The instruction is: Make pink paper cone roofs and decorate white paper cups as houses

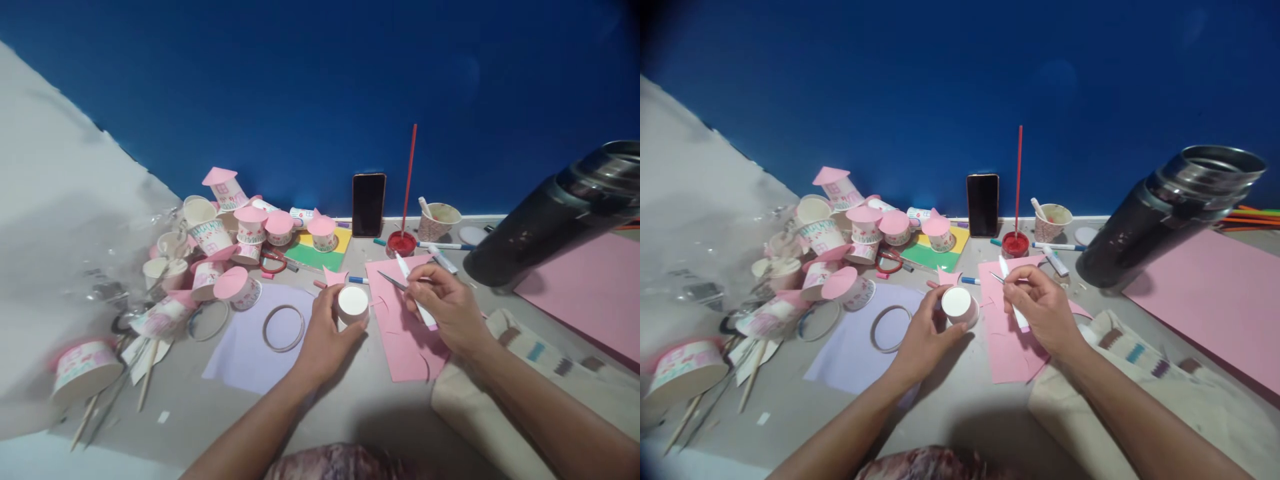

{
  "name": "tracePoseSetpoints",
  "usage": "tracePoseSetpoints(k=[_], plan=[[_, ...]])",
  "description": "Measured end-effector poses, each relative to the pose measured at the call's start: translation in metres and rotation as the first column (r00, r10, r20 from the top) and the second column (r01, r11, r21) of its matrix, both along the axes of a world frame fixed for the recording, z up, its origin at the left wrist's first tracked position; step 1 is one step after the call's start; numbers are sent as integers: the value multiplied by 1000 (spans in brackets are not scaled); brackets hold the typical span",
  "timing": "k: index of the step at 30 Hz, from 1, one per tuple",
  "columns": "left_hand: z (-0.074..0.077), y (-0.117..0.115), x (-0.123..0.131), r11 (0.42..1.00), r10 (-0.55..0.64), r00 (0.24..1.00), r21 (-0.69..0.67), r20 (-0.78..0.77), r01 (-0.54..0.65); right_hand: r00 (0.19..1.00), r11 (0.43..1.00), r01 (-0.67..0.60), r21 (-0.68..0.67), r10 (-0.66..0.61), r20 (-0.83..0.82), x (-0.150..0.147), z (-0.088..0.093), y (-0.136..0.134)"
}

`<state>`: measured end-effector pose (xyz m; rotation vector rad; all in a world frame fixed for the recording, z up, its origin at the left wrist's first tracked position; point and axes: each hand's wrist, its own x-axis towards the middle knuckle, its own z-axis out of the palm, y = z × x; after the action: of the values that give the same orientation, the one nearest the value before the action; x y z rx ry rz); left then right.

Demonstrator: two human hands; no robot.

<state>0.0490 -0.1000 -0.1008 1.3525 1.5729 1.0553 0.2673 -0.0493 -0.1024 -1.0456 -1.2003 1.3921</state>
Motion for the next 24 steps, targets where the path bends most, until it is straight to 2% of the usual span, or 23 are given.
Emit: tracePoseSetpoints(k=[2,4,6,8,10,11,13,15,18,21,24], plan=[[5,7,2,999,-16,994,-43,105,21,997,999,-25,-34,22,-71,2,4,1],[11,14,1,994,-48,945,-81,323,78,976,989,-116,-87,98,-194,3,10,2],[15,20,-2,979,-40,800,-137,598,150,948,976,-193,-104,159,-276,3,15,2],[14,22,-4,948,30,592,-210,805,238,956,980,-183,-76,159,-248,1,17,0],[11,23,-7,910,98,413,-249,906,331,986,994,-103,-21,99,-132,-1,15,-4],[8,23,-7,899,116,348,-248,930,362,997,998,-58,11,59,-55,-2,13,-6],[4,22,-9,894,124,265,-224,956,388,996,997,6,73,-13,91,-1,11,-12],[1,23,-10,902,116,236,-201,965,381,983,993,27,118,-48,179,3,15,-16],[-2,24,-12,908,120,259,-211,958,361,974,986,-10,164,-27,227,6,33,-21],[-5,26,-13,912,137,285,-232,949,337,957,980,-65,190,7,289,-5,53,-24],[-8,25,-12,920,134,280,-224,951,320,975,967,-26,253,-32,220,-24,55,-28]])
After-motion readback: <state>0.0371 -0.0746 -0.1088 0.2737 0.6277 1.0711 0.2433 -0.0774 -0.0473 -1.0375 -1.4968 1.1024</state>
